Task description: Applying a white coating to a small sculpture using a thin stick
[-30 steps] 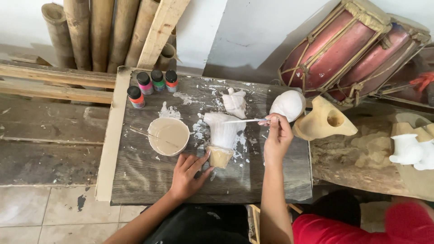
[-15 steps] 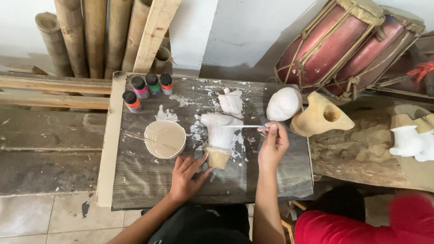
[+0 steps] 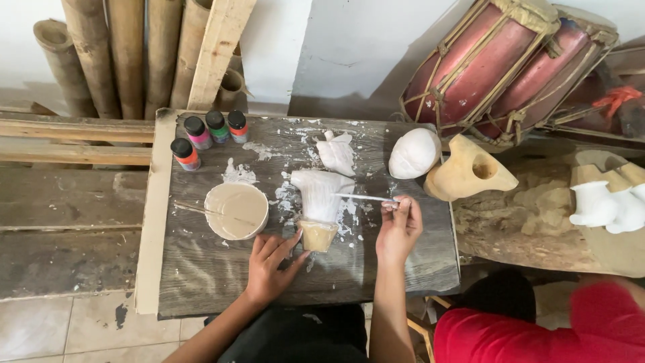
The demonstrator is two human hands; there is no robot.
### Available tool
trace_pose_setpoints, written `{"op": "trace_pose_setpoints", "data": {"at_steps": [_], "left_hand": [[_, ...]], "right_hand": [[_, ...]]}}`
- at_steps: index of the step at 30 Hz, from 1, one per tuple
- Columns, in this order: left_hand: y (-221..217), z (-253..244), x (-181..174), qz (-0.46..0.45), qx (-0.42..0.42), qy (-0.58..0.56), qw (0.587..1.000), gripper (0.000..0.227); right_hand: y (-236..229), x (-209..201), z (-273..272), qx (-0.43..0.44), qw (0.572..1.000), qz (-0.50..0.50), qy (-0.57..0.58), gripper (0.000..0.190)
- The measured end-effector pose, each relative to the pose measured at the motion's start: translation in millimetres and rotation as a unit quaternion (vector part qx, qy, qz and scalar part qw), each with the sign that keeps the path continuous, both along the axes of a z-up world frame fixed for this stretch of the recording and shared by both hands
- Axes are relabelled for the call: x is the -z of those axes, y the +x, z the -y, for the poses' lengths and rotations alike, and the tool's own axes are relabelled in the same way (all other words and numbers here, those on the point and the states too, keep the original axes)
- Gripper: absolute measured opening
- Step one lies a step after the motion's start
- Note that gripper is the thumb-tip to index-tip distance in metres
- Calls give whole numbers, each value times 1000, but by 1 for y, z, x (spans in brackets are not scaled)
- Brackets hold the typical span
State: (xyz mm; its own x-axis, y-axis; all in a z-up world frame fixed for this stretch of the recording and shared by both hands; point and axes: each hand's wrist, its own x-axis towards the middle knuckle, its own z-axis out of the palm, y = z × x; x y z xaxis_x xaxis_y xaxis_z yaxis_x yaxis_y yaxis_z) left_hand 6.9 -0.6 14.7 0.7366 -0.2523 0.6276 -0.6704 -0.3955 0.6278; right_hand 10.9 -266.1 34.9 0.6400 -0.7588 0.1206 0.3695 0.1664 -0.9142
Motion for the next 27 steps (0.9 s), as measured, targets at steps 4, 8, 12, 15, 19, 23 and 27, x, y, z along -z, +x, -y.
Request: {"op": "trace_pose_setpoints", "data": {"at_steps": [4, 8, 12, 15, 19, 23, 27], "left_hand": [[-1, -1, 1, 5, -8, -3, 1000, 43], [-1, -1, 0, 8, -8, -4, 1000, 43], [-2, -1, -1, -3, -12, -3, 1000, 43], [-1, 0, 3, 0, -3, -1, 1000, 42], [-4, -2, 1, -3, -6, 5, 1000, 44], [1, 0, -1, 2, -9, 0, 1000, 44], [-2, -1, 1, 0, -11, 12, 1000, 44]], "right_hand": [[18, 8, 6, 22, 999, -27, 20, 21], [4, -5, 0, -14, 999, -16, 27, 20], [-18, 6, -1, -19, 999, -27, 38, 23], [-13, 8, 2, 4, 998, -34, 47, 24], [1, 1, 7, 20, 997, -45, 57, 19], [-1, 9, 14, 18, 998, -50, 37, 21], [-27, 18, 10, 4, 998, -42, 48, 24]]}}
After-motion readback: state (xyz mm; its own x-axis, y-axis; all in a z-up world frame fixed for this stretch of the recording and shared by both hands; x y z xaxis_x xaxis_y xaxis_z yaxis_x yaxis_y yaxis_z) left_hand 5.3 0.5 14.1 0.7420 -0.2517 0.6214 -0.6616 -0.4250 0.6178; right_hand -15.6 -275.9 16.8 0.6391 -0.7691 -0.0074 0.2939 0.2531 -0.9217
